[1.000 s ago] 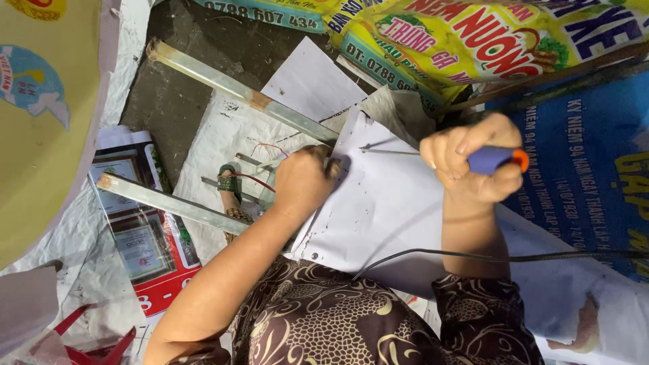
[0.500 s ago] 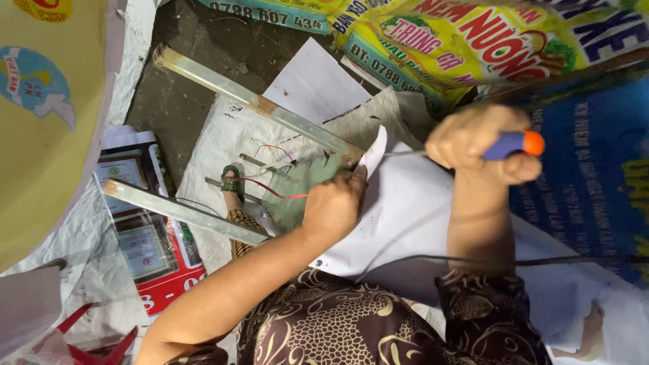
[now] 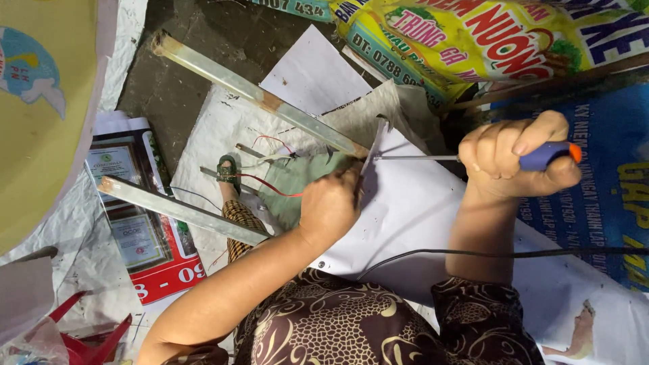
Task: Assembling a banner by poking holes through the material into a frame using a screwdriver and smoothing it with a cloth
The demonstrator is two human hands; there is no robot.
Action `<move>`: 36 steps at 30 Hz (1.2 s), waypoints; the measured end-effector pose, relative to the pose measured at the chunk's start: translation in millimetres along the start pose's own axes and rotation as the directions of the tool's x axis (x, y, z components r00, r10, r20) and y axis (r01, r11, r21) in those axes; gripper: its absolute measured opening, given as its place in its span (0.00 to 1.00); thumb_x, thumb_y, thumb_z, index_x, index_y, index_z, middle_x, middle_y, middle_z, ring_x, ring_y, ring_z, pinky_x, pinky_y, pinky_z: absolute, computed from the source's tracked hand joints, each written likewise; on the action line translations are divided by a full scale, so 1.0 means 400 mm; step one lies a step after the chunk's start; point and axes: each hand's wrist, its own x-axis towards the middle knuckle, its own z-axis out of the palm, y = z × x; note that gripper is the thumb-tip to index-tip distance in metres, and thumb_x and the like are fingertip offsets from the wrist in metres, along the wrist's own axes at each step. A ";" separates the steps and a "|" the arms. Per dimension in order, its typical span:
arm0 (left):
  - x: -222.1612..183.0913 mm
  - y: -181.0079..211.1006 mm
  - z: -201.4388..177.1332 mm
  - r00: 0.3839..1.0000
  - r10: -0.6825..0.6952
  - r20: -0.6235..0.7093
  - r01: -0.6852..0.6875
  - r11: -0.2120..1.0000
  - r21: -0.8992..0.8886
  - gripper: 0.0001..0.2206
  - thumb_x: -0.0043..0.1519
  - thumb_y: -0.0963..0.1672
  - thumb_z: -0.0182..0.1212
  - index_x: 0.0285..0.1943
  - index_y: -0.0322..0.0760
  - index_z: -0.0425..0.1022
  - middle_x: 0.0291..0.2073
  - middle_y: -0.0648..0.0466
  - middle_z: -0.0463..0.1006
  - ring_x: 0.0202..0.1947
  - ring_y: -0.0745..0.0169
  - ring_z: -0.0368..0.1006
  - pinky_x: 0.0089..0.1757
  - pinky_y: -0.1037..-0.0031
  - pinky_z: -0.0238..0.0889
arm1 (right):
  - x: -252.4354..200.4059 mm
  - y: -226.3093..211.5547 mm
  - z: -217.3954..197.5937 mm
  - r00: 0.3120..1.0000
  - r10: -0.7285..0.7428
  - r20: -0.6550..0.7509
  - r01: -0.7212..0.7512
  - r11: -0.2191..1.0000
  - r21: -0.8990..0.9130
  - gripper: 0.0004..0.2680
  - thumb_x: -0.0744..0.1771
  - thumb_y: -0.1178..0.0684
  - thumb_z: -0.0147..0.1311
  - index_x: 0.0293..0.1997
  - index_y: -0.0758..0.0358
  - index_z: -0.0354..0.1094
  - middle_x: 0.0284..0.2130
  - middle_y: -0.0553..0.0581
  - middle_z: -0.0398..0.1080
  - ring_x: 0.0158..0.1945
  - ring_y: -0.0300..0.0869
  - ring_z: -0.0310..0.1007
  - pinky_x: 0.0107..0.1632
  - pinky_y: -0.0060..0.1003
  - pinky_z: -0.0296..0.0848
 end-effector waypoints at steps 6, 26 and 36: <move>0.018 -0.004 -0.021 0.996 -0.080 0.047 0.082 0.995 -0.058 0.15 0.60 0.42 0.58 0.54 0.33 0.80 0.36 0.45 0.83 0.23 0.43 0.75 0.26 0.59 0.68 | 0.002 0.007 0.005 1.000 0.002 -0.002 -0.002 1.000 0.004 0.13 0.70 0.41 0.56 0.42 0.59 0.62 0.15 0.45 0.57 0.16 0.31 0.48 0.23 0.29 0.52; -0.024 -0.001 0.045 0.948 0.306 -0.087 -0.284 0.938 0.200 0.17 0.61 0.41 0.57 0.57 0.23 0.76 0.46 0.35 0.81 0.24 0.51 0.76 0.22 0.69 0.65 | 0.021 0.033 0.156 0.853 0.023 -0.521 -0.174 0.954 -0.242 0.10 0.71 0.40 0.43 0.39 0.51 0.61 0.14 0.43 0.50 0.16 0.30 0.40 0.24 0.27 0.45; -0.032 0.019 0.021 0.986 0.158 0.057 -0.151 0.982 -0.115 0.22 0.57 0.42 0.60 0.62 0.25 0.72 0.38 0.40 0.79 0.26 0.44 0.75 0.29 0.62 0.68 | -0.083 0.004 0.127 0.947 -0.088 -0.308 0.027 0.980 -0.196 0.12 0.72 0.38 0.48 0.43 0.54 0.59 0.19 0.45 0.57 0.19 0.32 0.51 0.29 0.30 0.56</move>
